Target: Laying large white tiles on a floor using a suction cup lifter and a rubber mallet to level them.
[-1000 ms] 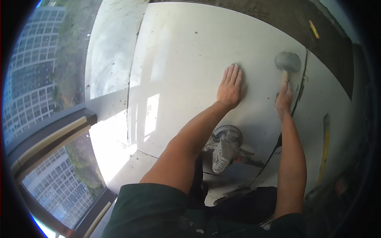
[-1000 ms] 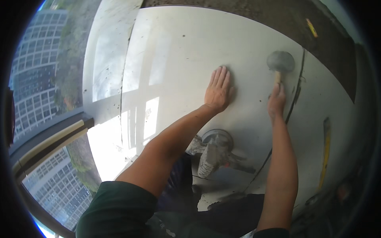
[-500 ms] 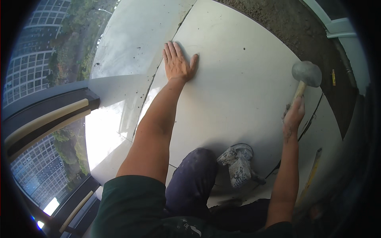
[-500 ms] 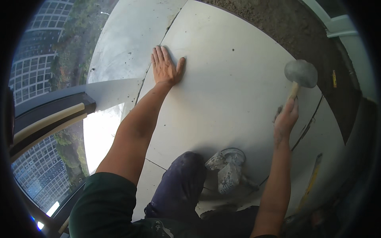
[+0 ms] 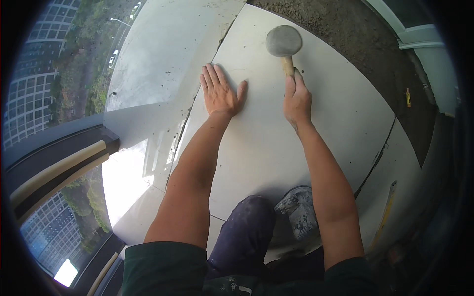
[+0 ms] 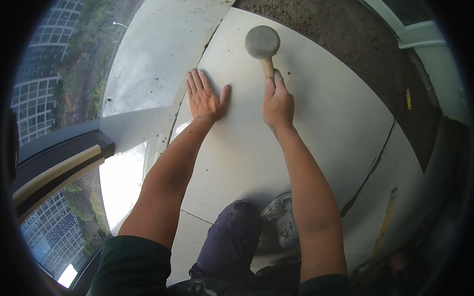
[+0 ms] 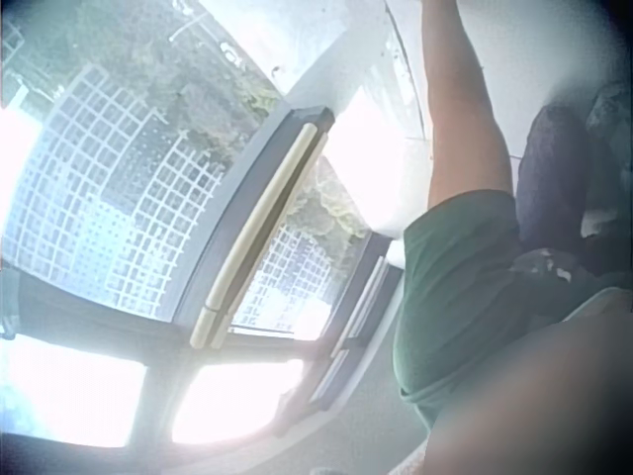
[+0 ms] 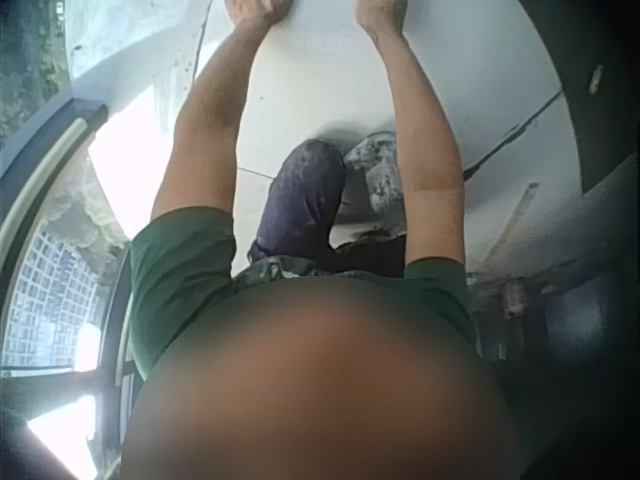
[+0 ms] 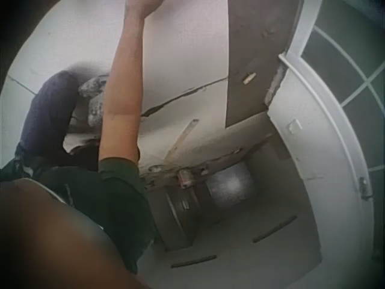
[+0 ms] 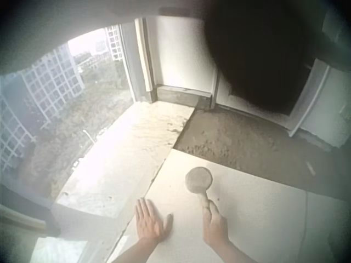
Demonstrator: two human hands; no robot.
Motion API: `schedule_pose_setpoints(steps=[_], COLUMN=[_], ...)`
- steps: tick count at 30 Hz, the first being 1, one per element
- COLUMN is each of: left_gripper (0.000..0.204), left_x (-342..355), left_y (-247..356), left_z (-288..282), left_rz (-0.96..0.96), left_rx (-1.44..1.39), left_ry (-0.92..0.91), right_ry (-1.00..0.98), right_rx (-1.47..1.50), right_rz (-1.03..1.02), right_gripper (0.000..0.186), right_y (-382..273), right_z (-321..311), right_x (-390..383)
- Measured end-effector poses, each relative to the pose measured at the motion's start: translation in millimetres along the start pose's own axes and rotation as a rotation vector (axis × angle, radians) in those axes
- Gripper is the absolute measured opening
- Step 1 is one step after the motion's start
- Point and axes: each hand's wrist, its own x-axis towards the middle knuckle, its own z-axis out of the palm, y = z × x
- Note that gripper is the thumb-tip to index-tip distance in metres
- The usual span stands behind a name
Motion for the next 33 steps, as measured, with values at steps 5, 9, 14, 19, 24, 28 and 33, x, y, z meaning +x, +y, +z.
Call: schedule_pose_setpoints(steps=[5,9,14,19,24,28,33], left_gripper=[0.098,0.096,0.096,0.097,0.097,0.097,0.096], left_x=[-3,-1,-2,0,-2,-4,1], left_y=[-10,-4,-9,-7,3,-12,6], left_z=[2,2,-1,5,7,7,8], left_rz=[-0.001,0.008,-0.011,-0.001,0.012,0.013,0.032], left_rx=[0.022,0.021,0.063,0.091,0.114,0.122,0.130], left_ry=[0.004,0.006,-0.014,-0.004,-0.013,0.015,0.006], right_ry=[-0.173,-0.048,0.057,-0.079,-0.162,-0.379,-0.187], right_rx=[0.117,0.072,0.155,0.003,-0.020,0.029,-0.760], right_rz=[0.227,0.154,0.092,0.166,0.201,0.233,0.045], right_gripper=[0.044,0.043,0.045,0.045,0.051,0.058,0.071], right_y=[-21,-1,-13,11,34,54,196], right_z=[2,-1,-17,-16,-14,-57,-137], right_x=[19,25,-4,5,-11,-17,-49])
